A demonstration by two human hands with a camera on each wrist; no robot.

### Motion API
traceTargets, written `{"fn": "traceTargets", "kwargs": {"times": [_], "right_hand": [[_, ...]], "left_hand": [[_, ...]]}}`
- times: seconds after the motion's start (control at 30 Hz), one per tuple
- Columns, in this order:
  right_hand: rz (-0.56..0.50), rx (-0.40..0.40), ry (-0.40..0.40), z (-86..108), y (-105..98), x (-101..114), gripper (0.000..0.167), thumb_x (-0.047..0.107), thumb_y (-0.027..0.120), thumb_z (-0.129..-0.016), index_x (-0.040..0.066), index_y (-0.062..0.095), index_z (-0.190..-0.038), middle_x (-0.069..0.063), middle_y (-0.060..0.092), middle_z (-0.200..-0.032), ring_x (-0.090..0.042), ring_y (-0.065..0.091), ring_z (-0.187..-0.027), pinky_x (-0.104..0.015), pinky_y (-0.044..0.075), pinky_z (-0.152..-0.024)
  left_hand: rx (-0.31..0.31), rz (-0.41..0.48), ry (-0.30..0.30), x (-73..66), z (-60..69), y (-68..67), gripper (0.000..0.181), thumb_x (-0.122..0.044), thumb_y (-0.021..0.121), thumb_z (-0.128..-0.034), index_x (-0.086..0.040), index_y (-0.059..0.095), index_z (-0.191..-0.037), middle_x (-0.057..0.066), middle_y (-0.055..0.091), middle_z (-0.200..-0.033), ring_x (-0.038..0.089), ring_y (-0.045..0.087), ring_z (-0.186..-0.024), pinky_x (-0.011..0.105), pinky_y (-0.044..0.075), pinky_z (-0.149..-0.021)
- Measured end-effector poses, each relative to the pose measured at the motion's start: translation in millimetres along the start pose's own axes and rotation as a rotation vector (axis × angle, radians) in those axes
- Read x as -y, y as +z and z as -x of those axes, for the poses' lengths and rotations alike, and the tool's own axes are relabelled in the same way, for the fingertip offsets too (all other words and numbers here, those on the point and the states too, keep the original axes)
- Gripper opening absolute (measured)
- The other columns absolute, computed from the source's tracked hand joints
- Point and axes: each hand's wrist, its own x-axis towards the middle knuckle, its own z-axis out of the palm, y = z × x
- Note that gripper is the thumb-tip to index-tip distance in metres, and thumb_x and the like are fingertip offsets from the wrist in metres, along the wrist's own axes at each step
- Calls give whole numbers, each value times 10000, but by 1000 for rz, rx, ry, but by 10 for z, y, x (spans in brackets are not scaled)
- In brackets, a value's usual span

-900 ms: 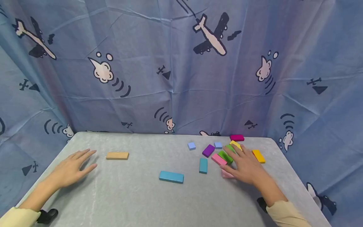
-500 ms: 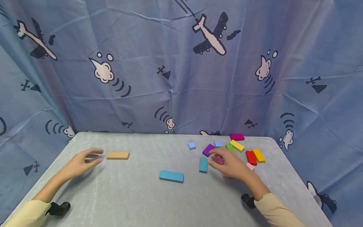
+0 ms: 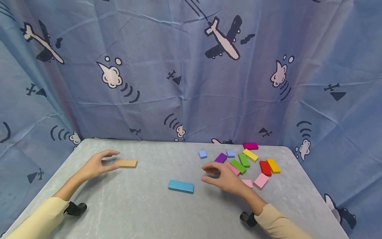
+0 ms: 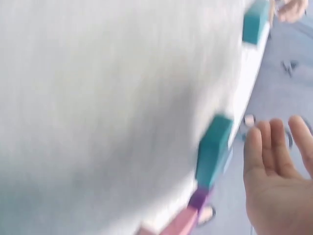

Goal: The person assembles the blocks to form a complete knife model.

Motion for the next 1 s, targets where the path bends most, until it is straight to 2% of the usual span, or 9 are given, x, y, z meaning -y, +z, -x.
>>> {"fn": "traceTargets", "kwargs": {"times": [0.2, 0.4, 0.63, 1.0], "right_hand": [[-72, 0, 45, -1, 236, 88, 472, 218, 796, -915, -36, 635, -1278, -192, 636, -1258, -372, 597, -1179, -439, 471, -986], [-140, 14, 44, -58, 398, 130, 503, 188, 817, -893, -60, 625, -1287, -203, 632, -1276, -387, 578, -1207, -434, 470, -990], [-186, 25, 55, -103, 541, 143, 496, 142, 836, -868, -67, 634, -1269, -196, 646, -1260, -372, 589, -1192, -432, 481, -973], [-98, 8, 32, -171, 666, 181, 400, 104, 858, -838, -27, 701, -1182, -86, 705, -1123, -282, 631, -997, -376, 520, -834]], "left_hand": [[20, 11, 13, 34, -79, 57, 539, -163, 852, -857, 27, 634, -1312, 191, 639, -1281, 443, 566, -1191, 595, 444, -963], [54, 28, 20, 17, -127, 67, 462, -139, 841, -863, 43, 667, -1250, 202, 665, -1220, 423, 603, -1123, 577, 463, -941], [81, 36, -24, 31, -141, 71, 398, -139, 819, -884, 29, 691, -1222, 175, 692, -1176, 362, 637, -1079, 533, 491, -889], [92, 17, -23, 40, -193, 104, 284, -109, 808, -889, -4, 744, -1146, 92, 727, -1082, 296, 657, -995, 438, 509, -827]]}}
